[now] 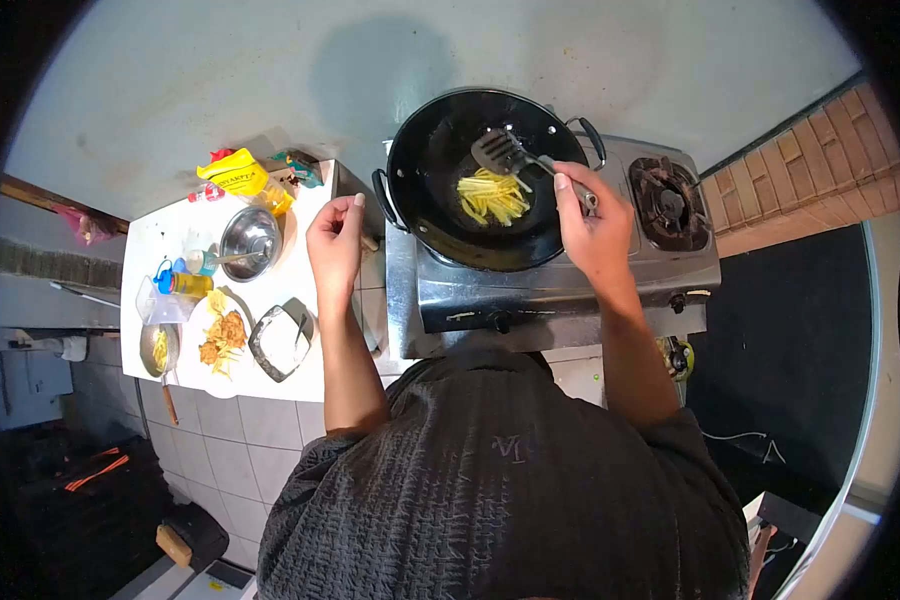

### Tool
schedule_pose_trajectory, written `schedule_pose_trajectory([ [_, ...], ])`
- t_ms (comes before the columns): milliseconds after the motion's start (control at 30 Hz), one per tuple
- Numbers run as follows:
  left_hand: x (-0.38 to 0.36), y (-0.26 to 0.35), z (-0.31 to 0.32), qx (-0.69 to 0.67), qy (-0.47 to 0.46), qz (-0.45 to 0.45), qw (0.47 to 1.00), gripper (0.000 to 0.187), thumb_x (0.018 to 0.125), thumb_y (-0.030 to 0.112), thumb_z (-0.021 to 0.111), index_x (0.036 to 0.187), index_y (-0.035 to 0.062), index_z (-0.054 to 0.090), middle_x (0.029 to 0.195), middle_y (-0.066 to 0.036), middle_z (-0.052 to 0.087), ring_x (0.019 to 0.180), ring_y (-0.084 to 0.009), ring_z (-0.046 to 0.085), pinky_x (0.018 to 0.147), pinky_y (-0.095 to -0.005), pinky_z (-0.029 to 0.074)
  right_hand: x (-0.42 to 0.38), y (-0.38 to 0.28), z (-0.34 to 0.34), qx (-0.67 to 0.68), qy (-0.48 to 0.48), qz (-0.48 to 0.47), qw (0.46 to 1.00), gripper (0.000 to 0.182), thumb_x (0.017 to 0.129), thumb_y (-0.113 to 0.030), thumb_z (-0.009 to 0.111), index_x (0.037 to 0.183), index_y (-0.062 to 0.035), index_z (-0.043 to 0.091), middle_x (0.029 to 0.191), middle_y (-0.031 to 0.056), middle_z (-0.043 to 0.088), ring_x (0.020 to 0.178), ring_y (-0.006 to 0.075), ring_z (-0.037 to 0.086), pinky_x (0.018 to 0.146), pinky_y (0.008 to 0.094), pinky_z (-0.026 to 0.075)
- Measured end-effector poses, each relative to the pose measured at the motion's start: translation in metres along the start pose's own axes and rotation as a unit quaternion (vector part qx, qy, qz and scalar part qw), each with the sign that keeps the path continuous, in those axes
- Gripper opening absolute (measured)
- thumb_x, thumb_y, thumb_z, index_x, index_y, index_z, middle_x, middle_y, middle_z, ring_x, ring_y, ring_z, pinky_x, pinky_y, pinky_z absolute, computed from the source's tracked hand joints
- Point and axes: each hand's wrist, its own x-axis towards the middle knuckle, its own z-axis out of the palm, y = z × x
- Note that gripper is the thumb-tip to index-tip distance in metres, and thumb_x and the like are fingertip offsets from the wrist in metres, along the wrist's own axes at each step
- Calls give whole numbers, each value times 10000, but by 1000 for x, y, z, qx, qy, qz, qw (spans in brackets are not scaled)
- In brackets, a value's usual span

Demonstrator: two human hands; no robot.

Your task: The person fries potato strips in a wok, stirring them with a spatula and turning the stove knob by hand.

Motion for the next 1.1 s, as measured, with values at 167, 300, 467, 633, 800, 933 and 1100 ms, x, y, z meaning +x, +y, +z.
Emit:
schedule_pose_trajectory([
  [167,2,-4,7,3,0,6,1000,188,905,189,649,913,2,669,681,61,548,597,-15,420,538,-179,332,-7,-5,-6,-42,-26,36,998,153,833,-66,663,977,-26,692,820,124,698,650,138,653,559,242,484],
  [300,2,-2,10,2,-7,3,1000,182,904,184,648,913,3,669,674,57,547,591,-16,423,530,-183,333,-14,-4,-3,-17,-44,18,999,108,816,-59,677,914,-14,686,786,112,692,637,119,648,560,237,488],
  [467,2,-1,11,-11,-10,-1,1000,178,904,177,647,918,1,669,665,53,542,574,-20,417,508,-186,325,-14,-1,-4,-1,-90,62,994,91,803,-86,712,867,-28,685,659,78,663,581,81,619,509,247,452],
  [633,4,-3,7,11,2,8,1000,184,902,189,653,925,7,672,674,53,550,574,-17,417,502,-184,321,-3,-16,-13,-73,-141,52,986,182,865,-236,675,884,-56,692,656,144,635,557,233,638,523,319,459],
  [800,2,-1,4,12,0,-7,1000,188,902,196,656,929,11,674,684,53,558,579,-16,420,513,-179,327,0,-17,-16,-147,-129,74,978,250,894,-305,628,903,-64,695,723,177,648,646,363,639,568,385,485],
  [933,6,-9,4,1,1,13,1000,191,902,193,655,928,5,672,680,52,555,573,-19,422,509,-180,330,-8,-7,-9,-126,-84,96,984,250,908,-297,612,914,-62,696,732,180,655,677,369,647,580,393,493],
  [1100,4,-4,5,-1,-2,5,1000,191,901,188,655,927,0,672,678,51,554,574,-21,428,508,-181,332,-12,-12,-3,-146,-89,100,980,251,914,-284,609,932,-47,692,752,188,659,687,362,655,590,382,498],
])
